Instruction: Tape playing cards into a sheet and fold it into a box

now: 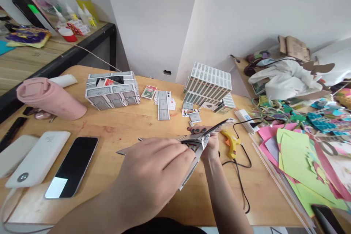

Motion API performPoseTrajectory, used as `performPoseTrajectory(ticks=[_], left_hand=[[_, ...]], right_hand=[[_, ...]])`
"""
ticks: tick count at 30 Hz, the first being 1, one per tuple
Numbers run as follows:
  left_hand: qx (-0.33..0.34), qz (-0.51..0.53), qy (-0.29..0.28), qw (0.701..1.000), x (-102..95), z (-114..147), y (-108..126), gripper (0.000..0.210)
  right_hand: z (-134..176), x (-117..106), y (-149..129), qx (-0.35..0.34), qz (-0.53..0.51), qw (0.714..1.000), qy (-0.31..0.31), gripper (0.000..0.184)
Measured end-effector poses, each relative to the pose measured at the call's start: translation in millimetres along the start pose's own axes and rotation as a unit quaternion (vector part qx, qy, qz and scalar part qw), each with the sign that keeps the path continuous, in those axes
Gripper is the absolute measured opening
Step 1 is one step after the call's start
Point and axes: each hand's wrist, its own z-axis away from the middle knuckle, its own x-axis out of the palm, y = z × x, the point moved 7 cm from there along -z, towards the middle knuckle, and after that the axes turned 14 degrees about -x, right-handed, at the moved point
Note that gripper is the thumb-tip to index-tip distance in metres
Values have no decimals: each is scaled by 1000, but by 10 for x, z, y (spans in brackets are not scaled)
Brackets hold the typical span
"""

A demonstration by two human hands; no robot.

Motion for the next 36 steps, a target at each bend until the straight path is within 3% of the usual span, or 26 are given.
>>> performPoseTrajectory(ticks=[11,21,30,36], left_hand=[[-11,20,-56,998,99,-17,45,25],[-40,43,-81,995,101,-43,-50,26],[-142,107,-30,984,70,-61,-432,14],[-245,138,-2,960,126,-77,-771,11]], right_hand=[[28,-69,54,2,-6,999,37,16],[42,-37,59,33,75,996,27,24],[30,87,-32,38,36,999,0,24],[64,92,-89,5,114,993,-40,26]])
